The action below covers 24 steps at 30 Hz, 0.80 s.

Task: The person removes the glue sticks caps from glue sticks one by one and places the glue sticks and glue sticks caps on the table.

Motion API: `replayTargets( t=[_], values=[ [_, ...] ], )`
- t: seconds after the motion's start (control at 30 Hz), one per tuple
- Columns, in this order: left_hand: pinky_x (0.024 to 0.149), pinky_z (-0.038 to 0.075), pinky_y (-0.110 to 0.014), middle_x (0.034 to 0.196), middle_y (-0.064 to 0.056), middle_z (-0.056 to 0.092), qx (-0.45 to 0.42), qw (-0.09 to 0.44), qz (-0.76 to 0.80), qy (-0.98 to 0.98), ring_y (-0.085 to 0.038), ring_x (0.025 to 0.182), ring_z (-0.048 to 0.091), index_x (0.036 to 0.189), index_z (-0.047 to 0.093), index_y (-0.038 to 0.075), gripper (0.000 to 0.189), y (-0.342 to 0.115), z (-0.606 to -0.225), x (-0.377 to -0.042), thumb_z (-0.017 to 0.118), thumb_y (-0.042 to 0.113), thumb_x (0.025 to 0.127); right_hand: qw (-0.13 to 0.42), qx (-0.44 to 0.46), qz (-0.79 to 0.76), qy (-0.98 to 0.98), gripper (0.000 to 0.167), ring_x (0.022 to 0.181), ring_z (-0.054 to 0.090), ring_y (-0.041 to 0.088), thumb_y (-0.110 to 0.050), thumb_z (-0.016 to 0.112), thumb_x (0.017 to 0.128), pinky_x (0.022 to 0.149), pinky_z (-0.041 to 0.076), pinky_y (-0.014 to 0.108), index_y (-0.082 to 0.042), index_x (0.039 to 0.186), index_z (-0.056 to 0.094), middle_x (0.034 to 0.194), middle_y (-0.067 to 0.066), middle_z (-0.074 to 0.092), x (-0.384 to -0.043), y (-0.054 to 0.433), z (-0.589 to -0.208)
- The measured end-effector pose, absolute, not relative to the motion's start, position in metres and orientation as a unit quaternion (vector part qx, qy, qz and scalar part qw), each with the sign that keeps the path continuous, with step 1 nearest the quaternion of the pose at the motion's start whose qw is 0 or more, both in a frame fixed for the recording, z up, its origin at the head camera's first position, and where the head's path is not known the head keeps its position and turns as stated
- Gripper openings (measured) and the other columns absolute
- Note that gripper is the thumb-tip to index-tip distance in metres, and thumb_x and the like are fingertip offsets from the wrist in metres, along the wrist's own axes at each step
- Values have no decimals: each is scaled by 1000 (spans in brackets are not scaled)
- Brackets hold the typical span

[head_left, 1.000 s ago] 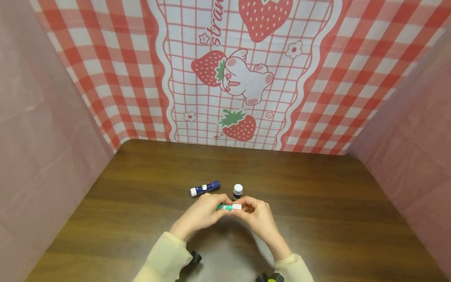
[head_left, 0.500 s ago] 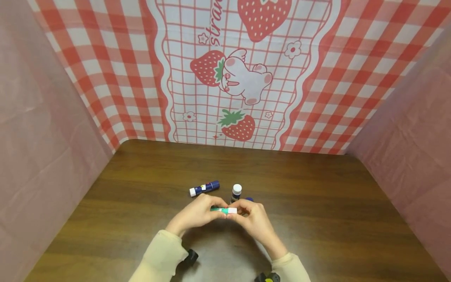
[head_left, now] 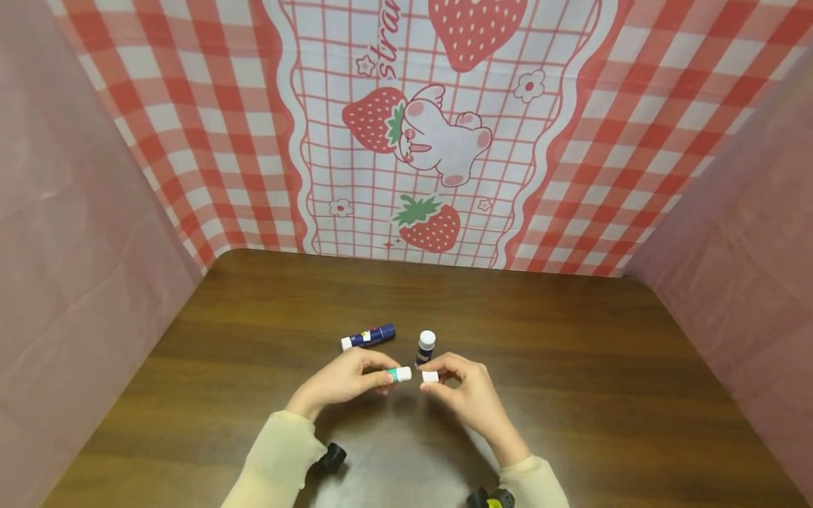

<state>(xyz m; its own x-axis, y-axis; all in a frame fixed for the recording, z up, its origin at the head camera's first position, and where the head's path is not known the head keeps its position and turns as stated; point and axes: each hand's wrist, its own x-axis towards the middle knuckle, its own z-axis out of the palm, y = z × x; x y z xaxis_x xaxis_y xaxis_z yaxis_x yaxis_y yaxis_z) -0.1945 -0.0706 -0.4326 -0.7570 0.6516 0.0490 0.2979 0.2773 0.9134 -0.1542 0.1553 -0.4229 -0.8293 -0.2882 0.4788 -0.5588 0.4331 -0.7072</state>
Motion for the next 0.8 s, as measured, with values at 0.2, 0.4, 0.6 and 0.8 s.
replayTargets(
  t=[0.2, 0.4, 0.6, 0.8],
  values=[
    [72, 50, -24, 91, -9, 68, 298, 144, 522, 787, -19, 82, 64, 101, 64, 5, 16, -65, -428, -191, 59, 12, 88, 144, 247, 473, -833, 22, 69, 57, 5, -6, 77, 68, 65, 52, 31, -10, 89, 68, 83, -3, 67, -162, 161, -431],
    [74, 47, -23, 94, -7, 68, 301, 116, 519, 791, -12, 85, 60, 102, 64, 4, 17, -60, -429, -189, 61, 10, 86, 138, 236, 466, -841, 22, 68, 57, 4, -15, 76, 71, 62, 51, 31, -12, 91, 68, 76, -7, 61, -160, 162, -431],
    [77, 48, -24, 93, -4, 67, 300, 111, 549, 772, -10, 85, 61, 101, 64, 7, 19, -59, -435, -192, 65, 15, 84, 126, 220, 468, -847, 21, 68, 57, 3, -20, 73, 75, 61, 50, 23, -10, 93, 67, 75, -8, 62, -158, 163, -429],
    [77, 49, -25, 92, -5, 67, 309, 100, 560, 762, -10, 84, 61, 101, 64, 6, 21, -60, -437, -194, 66, 16, 82, 117, 210, 462, -854, 18, 64, 55, 3, -26, 68, 80, 58, 48, 21, -12, 92, 68, 72, -9, 60, -158, 162, -428]
  ],
)
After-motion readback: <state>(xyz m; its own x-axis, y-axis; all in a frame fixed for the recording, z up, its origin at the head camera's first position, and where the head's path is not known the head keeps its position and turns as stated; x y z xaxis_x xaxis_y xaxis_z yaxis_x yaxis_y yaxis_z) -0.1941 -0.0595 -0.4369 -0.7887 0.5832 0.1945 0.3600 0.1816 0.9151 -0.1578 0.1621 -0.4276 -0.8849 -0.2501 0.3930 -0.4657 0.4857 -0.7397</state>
